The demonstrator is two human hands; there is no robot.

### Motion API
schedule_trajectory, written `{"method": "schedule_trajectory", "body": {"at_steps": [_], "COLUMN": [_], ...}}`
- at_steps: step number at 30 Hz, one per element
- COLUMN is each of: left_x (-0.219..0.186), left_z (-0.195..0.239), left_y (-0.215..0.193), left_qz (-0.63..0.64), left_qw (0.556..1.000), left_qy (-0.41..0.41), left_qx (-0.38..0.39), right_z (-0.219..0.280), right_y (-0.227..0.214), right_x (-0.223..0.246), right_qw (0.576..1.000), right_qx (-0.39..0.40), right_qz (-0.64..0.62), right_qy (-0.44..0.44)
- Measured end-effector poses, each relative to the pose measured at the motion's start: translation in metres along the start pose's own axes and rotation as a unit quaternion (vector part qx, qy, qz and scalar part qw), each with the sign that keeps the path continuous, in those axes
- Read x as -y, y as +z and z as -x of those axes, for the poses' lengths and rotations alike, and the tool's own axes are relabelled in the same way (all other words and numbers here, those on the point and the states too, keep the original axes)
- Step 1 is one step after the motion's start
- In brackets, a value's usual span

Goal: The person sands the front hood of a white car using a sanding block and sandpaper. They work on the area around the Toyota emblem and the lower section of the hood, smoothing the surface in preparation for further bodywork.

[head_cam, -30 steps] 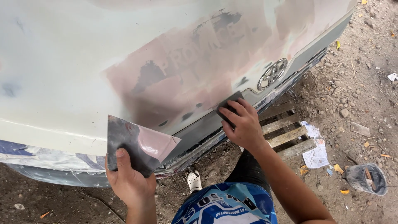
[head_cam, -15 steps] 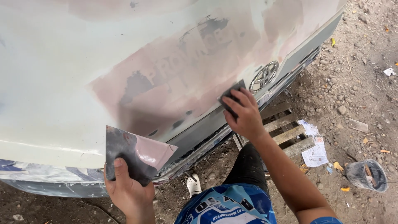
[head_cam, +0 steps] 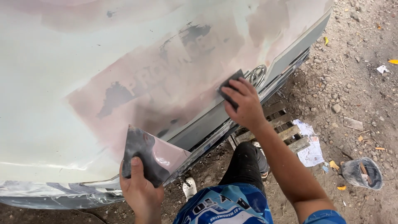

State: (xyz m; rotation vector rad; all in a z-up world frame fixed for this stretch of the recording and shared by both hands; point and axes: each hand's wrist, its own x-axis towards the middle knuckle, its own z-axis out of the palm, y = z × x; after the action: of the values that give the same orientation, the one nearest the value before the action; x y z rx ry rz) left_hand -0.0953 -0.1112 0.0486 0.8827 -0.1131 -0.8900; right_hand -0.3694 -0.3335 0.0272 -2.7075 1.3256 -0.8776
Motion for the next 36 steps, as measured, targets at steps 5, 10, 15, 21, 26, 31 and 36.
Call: {"method": "schedule_trajectory", "body": {"at_steps": [5,10,15,21,26,31,36], "left_x": [0.010,0.021,0.024,0.025,0.024,0.016,0.012], "left_z": [-0.001,-0.002,0.002,0.000,0.001,0.000,-0.001], "left_y": [0.010,0.014,0.023,0.020,0.017,0.008,-0.009], "left_qz": [-0.003,-0.003,-0.017,-0.004,-0.008,0.011,0.022], "left_qw": [1.000,1.000,1.000,1.000,1.000,1.000,0.999], "left_qy": [-0.017,0.004,-0.005,0.004,0.008,-0.011,-0.017], "left_qx": [-0.016,-0.007,-0.001,0.007,0.009,0.000,-0.019], "right_z": [0.026,0.012,-0.019,0.004,-0.005,-0.049,-0.094], "right_y": [0.007,-0.005,-0.019,-0.013,-0.038,-0.052,-0.061], "right_x": [-0.004,-0.033,-0.038,-0.031,0.003,0.027,0.020], "right_qw": [0.999,0.999,0.999,0.999,1.000,0.993,0.992], "right_qx": [-0.019,-0.014,-0.034,-0.030,-0.006,0.008,-0.016], "right_qz": [-0.002,0.002,-0.010,-0.007,0.015,-0.107,-0.046], "right_qy": [-0.031,-0.030,-0.040,-0.040,-0.023,-0.043,-0.115]}}
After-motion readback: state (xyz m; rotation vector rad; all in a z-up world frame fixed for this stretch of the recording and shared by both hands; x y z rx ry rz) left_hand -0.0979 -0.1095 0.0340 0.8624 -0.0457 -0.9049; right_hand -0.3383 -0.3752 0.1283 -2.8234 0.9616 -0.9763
